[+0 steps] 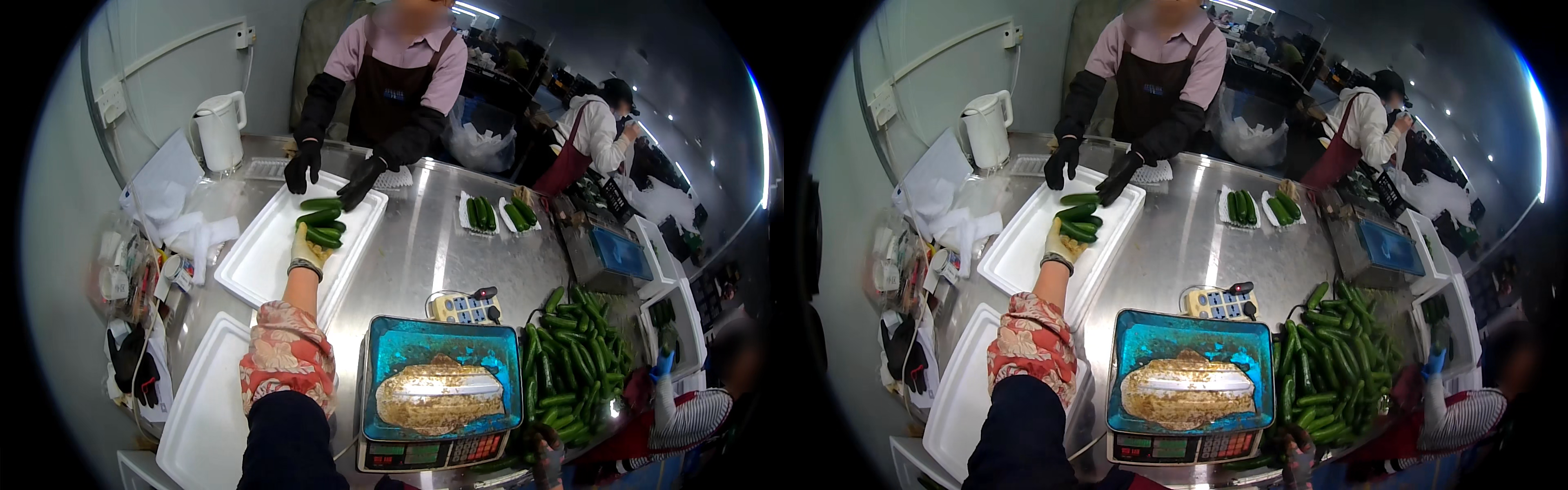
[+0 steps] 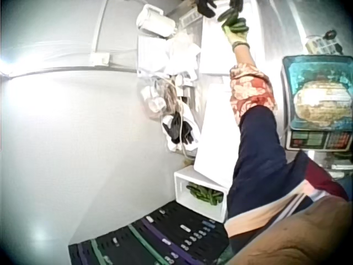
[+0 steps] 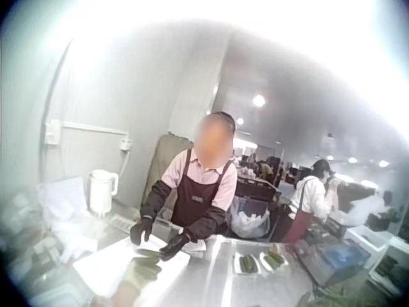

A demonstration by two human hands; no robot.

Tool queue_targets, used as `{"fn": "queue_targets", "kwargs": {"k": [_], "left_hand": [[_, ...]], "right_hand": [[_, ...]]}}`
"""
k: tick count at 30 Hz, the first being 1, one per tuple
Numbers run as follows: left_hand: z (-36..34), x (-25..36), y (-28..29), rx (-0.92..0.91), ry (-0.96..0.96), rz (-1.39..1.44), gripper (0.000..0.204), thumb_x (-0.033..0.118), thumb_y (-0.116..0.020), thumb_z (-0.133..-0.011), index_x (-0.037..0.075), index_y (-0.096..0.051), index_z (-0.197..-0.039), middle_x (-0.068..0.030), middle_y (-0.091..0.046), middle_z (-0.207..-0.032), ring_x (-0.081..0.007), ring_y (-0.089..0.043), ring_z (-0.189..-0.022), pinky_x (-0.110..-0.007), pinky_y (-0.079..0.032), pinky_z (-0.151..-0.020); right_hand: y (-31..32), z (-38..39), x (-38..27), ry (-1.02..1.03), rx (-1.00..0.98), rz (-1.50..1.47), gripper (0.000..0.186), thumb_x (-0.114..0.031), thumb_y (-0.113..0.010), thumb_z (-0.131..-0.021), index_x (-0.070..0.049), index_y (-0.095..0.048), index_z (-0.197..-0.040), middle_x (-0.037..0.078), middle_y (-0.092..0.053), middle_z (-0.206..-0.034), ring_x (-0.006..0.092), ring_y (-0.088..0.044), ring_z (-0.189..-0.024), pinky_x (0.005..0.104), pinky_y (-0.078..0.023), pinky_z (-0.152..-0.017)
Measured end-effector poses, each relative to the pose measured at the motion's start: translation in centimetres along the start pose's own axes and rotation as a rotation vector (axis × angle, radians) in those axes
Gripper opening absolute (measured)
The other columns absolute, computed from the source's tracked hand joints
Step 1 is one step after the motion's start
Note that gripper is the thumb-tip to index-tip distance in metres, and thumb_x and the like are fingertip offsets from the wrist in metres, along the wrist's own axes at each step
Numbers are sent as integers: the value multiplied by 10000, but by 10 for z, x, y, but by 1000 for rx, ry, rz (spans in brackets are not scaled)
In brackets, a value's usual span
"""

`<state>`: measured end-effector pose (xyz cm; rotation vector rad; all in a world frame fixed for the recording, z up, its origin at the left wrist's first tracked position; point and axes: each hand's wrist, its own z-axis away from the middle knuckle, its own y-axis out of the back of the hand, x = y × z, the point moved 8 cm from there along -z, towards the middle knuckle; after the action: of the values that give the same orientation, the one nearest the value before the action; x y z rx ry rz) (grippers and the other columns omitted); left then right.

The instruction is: The person repeatedly picks cucumbers from a pile, places them on a digital scale, and then transfers them into white trays. The process is repeated continuously throughout the clip.

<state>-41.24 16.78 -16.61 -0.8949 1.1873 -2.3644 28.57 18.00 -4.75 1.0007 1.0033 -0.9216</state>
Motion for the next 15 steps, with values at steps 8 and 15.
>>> {"fn": "queue_targets", "kwargs": {"k": [8, 15], "left_hand": [[-23, -39, 19, 133, 134, -270, 341, 406, -456, -884, 114, -465, -1058, -99, -476, -1041, -238, -458, -968, -452, -370, -799], [57, 145, -199, -830, -952, -1723, 198, 277, -529, -845, 98, -565, -768, -48, -591, -744, -206, -557, -651, -361, -443, -576]], "right_hand": [[-22, 3, 29, 3, -77, -164, 286, -182, -578, -884, -71, -570, -1148, 43, -630, -877, 96, -572, -643, 193, -467, -541], [-46, 22, 12, -122, -288, 5, 382, -202, -547, -878, 15, -503, -1189, 87, -594, -1064, 148, -562, -958, 283, -444, -844]]}}
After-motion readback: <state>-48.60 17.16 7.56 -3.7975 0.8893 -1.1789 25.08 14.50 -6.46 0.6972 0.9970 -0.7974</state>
